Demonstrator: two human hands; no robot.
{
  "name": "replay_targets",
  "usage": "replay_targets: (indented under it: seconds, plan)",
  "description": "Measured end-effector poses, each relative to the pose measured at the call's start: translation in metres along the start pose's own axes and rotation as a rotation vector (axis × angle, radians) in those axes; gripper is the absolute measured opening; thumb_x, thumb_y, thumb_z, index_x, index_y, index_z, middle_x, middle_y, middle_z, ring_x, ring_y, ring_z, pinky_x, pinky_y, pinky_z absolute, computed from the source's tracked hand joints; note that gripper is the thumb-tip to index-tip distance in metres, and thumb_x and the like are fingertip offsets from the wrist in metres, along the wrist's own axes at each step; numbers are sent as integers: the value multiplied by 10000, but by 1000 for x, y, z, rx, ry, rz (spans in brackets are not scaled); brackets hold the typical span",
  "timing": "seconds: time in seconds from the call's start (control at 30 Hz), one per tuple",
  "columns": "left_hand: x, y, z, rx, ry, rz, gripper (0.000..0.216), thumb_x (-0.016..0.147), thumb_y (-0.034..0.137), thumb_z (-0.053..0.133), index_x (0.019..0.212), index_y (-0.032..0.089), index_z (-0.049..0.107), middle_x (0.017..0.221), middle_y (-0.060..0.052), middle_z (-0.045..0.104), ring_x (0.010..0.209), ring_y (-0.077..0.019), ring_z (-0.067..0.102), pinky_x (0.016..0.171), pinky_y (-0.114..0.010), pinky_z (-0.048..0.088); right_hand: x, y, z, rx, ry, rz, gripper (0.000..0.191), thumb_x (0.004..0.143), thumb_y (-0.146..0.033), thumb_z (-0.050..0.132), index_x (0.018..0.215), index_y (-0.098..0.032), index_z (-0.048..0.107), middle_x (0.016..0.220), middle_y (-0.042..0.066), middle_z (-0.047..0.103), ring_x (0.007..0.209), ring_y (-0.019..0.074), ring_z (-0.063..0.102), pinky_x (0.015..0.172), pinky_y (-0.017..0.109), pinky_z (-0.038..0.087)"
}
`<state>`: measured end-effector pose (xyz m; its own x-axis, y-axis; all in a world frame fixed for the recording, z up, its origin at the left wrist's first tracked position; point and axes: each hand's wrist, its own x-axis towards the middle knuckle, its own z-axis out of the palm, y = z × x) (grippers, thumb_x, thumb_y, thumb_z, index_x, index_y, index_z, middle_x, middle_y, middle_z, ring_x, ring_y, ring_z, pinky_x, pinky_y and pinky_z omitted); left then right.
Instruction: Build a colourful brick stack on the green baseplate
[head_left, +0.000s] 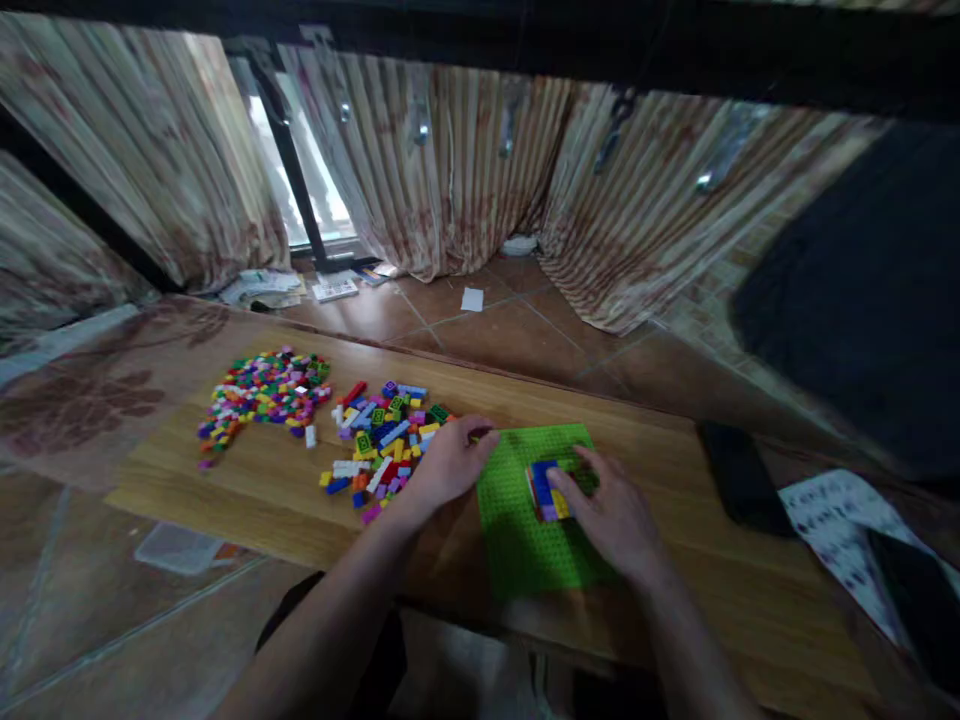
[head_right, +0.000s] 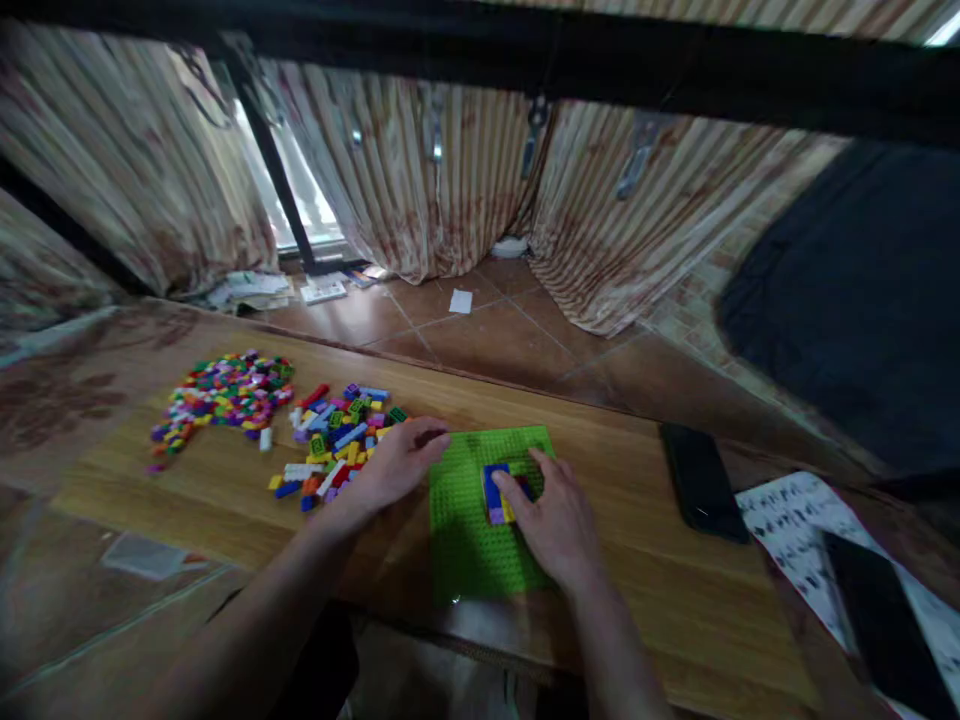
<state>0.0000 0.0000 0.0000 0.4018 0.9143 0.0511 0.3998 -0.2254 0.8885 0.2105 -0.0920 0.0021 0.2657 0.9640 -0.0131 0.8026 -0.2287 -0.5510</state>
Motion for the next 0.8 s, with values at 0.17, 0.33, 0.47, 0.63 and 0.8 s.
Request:
replay_targets:
  seconds: [0.17,0.33,0.47,0.63,0.8]
  plan:
    - [6,-1,-8,228,135,7,264,885,162,480,1023,126,702,983,-94,739,890,-209,677,836,-332,526,5,11,-21,200,-36,-174,543,904,-562,499,1322,-218,538,1341,126,556,1140,291,589,995,500,455]
    - [16,-6,-15,575,180,200,327,855,112,497,1121,165,679,1120,-75,711,1033,-237,618,979,-392,455,0,14,-22,223,-305,-364,842,757,-374,737,1481,-299,313,1541,78,355,1424,290,322,1164,518,271]
    - [22,-11,-16,715,156,252,309,873,153,500,1125,160,678,1203,-80,676,1012,-240,586,968,-397,436,-1,14,-14,150,-315,-357,846,748,-214,685,1492,-286,291,1523,85,376,1416,268,337,1176,500,255]
    - [25,-15,-15,831,126,168,268,905,251,488,1070,197,692,1162,-81,675,1051,-277,547,917,-427,427,0,13,-14,123,-255,-333,853,739,-234,708,1487,-310,306,1415,87,491,1310,284,468,1115,516,351]
    - [24,-8,-25,881,59,32,267,897,204,439,933,189,703,1072,-87,691,987,-247,598,887,-379,436,-1,9,-9,35,-106,-252,845,698,-317,779,1445,-276,388,1339,102,539,1261,317,492,1074,529,388]
